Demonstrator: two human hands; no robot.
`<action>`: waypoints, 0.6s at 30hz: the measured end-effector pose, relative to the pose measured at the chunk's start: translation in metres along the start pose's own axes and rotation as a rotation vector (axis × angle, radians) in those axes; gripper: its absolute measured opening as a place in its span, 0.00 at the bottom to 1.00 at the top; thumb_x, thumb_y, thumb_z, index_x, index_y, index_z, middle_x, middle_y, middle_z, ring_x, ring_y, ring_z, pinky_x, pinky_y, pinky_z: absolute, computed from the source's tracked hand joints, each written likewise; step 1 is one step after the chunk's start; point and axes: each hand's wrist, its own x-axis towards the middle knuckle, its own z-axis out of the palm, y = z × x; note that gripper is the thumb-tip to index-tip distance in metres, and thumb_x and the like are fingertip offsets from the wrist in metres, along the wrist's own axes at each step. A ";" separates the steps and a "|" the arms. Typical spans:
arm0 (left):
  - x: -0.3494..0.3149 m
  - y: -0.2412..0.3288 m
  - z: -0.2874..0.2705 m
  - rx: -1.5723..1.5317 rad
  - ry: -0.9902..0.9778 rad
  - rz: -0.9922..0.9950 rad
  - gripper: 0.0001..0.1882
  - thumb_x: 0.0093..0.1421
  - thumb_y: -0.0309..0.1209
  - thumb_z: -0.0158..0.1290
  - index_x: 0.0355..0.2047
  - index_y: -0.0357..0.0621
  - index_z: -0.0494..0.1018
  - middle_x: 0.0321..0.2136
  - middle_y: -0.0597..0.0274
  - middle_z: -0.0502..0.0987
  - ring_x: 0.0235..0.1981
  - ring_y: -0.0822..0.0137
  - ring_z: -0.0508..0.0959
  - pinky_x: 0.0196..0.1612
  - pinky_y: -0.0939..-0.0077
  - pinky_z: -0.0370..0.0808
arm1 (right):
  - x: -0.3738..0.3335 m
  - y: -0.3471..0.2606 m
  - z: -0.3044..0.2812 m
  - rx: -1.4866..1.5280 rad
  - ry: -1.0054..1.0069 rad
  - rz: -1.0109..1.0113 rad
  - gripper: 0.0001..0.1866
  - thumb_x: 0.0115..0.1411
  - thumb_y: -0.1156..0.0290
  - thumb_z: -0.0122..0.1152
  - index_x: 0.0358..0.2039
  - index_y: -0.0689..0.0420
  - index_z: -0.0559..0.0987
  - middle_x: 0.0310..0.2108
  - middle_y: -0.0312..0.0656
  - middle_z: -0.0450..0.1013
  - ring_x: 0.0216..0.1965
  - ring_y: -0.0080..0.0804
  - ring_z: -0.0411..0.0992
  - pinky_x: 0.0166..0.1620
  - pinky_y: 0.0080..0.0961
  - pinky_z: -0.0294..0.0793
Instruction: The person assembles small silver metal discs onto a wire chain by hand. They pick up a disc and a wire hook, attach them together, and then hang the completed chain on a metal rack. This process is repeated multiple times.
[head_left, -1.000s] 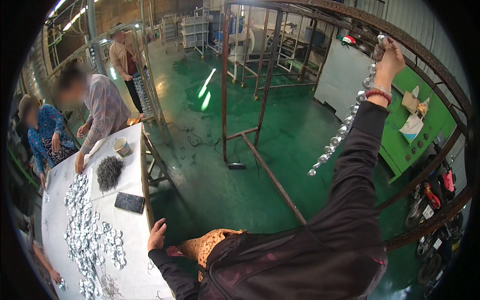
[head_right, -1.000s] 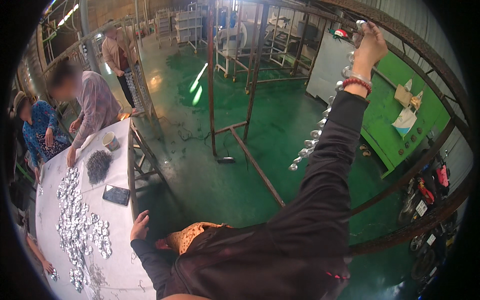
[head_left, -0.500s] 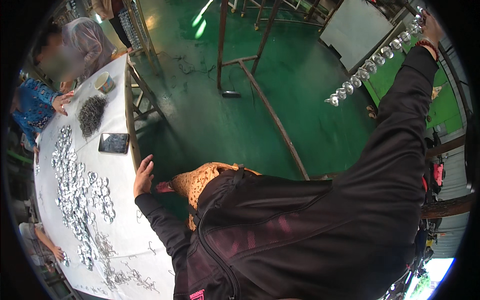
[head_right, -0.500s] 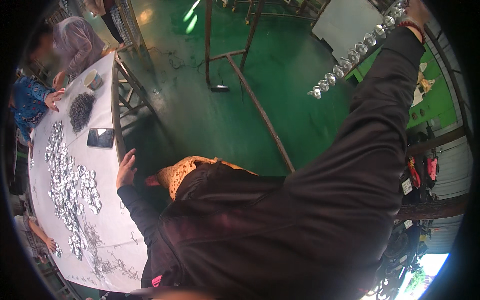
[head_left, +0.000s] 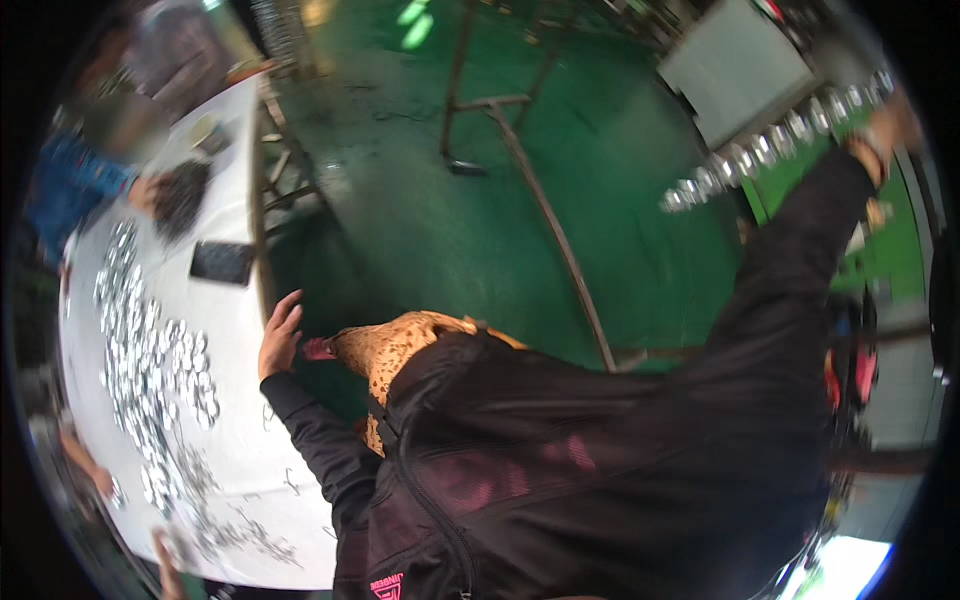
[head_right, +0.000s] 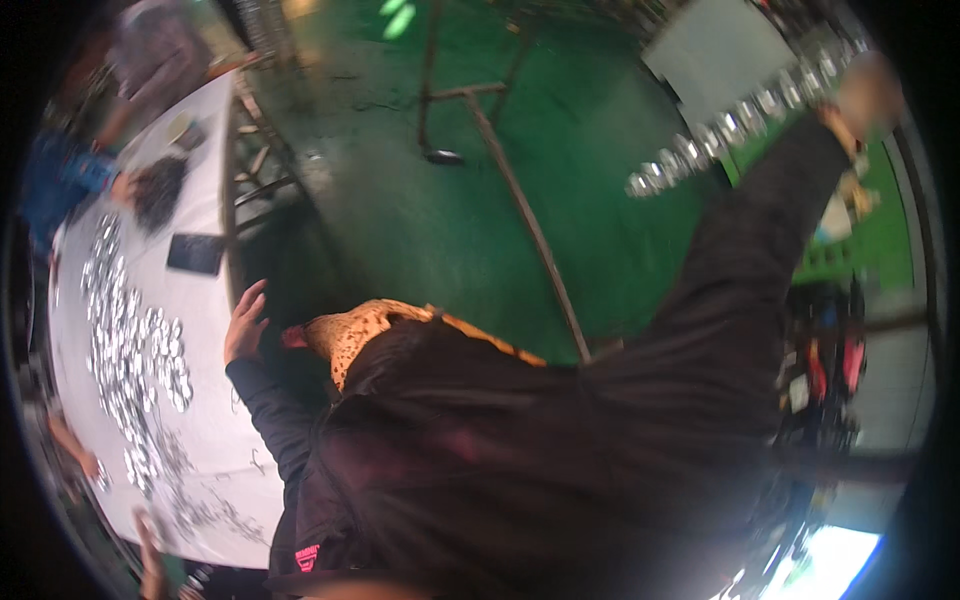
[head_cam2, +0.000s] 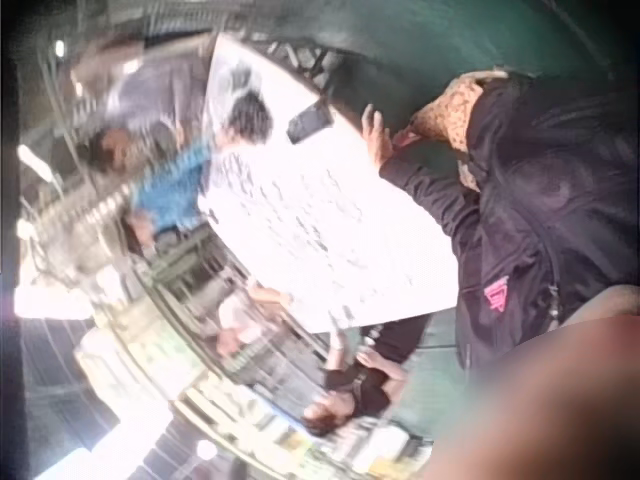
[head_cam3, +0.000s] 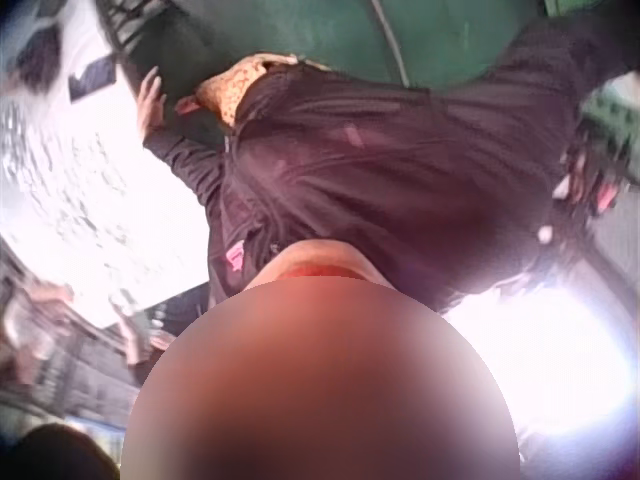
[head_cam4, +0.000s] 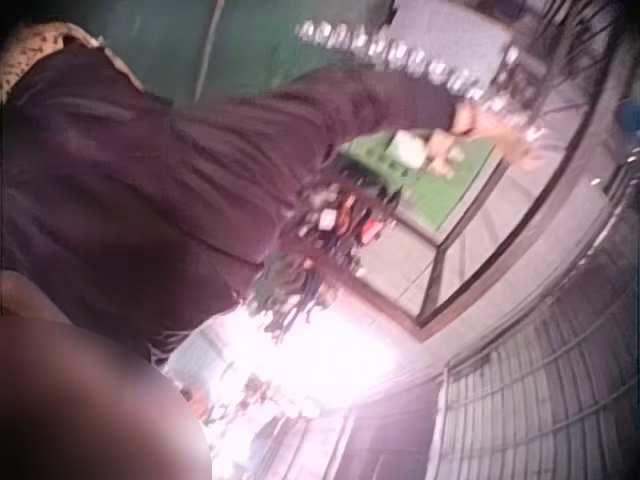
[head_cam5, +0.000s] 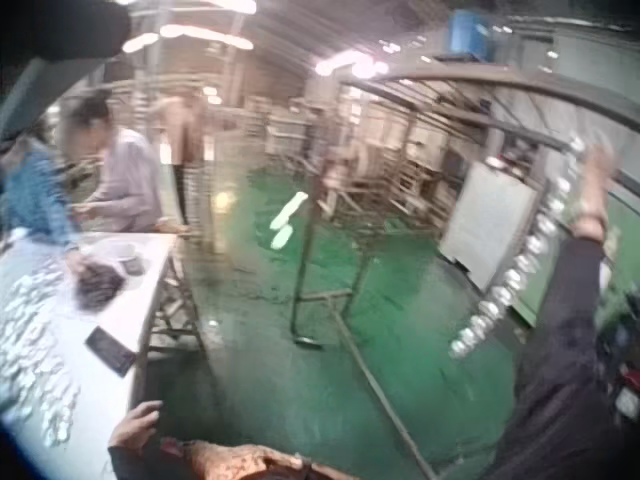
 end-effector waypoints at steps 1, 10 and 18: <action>-0.004 -0.004 -0.005 -0.044 0.015 0.013 0.23 0.63 0.39 0.47 0.58 0.53 0.63 0.61 0.64 0.59 0.64 0.61 0.52 0.61 0.50 0.48 | -0.018 -0.005 0.013 -0.002 0.004 -0.037 0.09 0.57 0.70 0.58 0.31 0.64 0.78 0.25 0.42 0.76 0.19 0.26 0.70 0.22 0.21 0.68; -0.113 0.036 0.080 0.458 -0.007 0.377 0.20 0.52 0.45 0.60 0.27 0.39 0.70 0.22 0.61 0.73 0.26 0.66 0.73 0.30 0.68 0.68 | -0.352 -0.252 0.152 0.502 -0.117 -0.137 0.11 0.61 0.70 0.53 0.30 0.66 0.76 0.25 0.44 0.75 0.19 0.28 0.70 0.25 0.24 0.73; -0.259 -0.068 0.048 0.074 1.217 -0.112 0.14 0.56 0.38 0.55 0.31 0.37 0.76 0.23 0.59 0.78 0.24 0.70 0.76 0.31 0.74 0.73 | -0.692 -0.499 0.191 1.336 -1.746 -0.505 0.24 0.58 0.65 0.58 0.55 0.56 0.69 0.49 0.54 0.70 0.50 0.49 0.67 0.51 0.36 0.65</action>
